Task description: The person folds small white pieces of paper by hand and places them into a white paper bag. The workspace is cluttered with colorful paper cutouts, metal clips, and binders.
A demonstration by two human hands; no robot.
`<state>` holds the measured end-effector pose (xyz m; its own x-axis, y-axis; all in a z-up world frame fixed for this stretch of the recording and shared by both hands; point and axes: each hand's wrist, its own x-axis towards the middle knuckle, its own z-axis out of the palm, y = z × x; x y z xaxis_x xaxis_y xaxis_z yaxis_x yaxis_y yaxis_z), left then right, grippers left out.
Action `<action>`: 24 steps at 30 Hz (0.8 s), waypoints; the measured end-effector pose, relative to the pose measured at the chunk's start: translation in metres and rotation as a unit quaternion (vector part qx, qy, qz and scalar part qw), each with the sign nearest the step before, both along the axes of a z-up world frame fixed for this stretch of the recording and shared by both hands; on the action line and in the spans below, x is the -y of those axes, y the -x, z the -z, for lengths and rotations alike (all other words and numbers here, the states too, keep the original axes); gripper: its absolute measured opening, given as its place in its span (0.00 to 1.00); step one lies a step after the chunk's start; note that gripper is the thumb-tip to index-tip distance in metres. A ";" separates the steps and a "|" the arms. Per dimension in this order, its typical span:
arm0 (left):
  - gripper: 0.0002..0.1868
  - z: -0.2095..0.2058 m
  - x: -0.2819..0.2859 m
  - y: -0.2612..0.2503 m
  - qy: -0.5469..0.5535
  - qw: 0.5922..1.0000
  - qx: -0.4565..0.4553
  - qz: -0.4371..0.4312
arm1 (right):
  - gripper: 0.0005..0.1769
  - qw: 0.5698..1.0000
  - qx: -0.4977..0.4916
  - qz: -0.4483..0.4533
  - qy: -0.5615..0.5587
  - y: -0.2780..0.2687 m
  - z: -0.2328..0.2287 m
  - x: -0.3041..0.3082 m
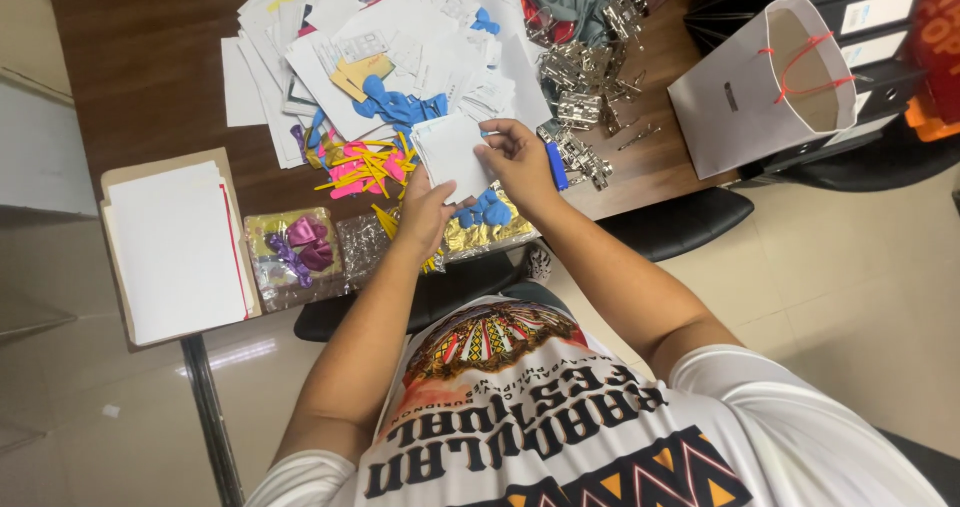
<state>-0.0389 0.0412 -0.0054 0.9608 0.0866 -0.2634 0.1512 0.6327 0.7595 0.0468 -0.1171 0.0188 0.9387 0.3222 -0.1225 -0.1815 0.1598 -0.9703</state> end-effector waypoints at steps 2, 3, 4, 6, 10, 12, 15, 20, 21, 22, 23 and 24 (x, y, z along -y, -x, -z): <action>0.24 -0.007 0.002 -0.001 -0.022 1.000 -0.006 -0.007 | 0.18 1.000 -0.002 -0.002 0.006 -0.005 0.001 0.000; 0.25 -0.010 0.003 -0.002 -0.044 0.999 -0.013 -0.010 | 0.18 1.000 -0.004 0.000 0.013 -0.008 0.002 0.001; 0.25 -0.002 0.002 -0.004 -0.044 0.999 -0.013 -0.014 | 0.18 1.000 -0.003 -0.004 0.013 -0.011 0.001 0.002; 0.25 0.013 0.001 -0.007 -0.023 0.999 -0.009 -0.045 | 0.16 0.999 -0.003 0.009 0.036 -0.017 0.000 0.005; 0.24 0.011 0.005 -0.012 0.004 0.997 -0.005 -0.081 | 0.14 0.999 -0.034 0.000 0.025 -0.030 0.004 0.015; 0.24 0.004 0.010 -0.015 0.018 0.995 -0.001 -0.097 | 0.14 0.995 -0.097 -0.024 -0.029 -0.038 0.007 0.019; 0.22 0.007 0.015 -0.022 0.004 0.995 0.003 -0.103 | 0.15 0.991 -0.102 -0.062 -0.053 -0.046 0.000 0.020; 0.19 0.027 0.024 -0.038 -0.020 0.993 0.005 -0.117 | 0.16 0.994 -0.005 -0.110 0.003 -0.057 0.007 0.011; 0.19 0.028 0.025 -0.041 -0.025 0.992 0.008 -0.120 | 0.16 0.992 0.030 -0.118 0.031 -0.059 0.009 0.008; 0.19 0.024 0.027 -0.043 -0.025 0.992 0.006 -0.126 | 0.16 0.991 0.029 -0.124 0.031 -0.060 0.008 0.006; 0.20 0.020 0.028 -0.044 -0.028 0.991 0.004 -0.129 | 0.20 0.989 0.080 -0.104 0.072 -0.061 0.008 0.004; 0.21 0.015 0.028 -0.046 -0.031 0.991 0.002 -0.133 | 0.23 0.981 0.132 -0.085 0.112 -0.063 0.008 0.001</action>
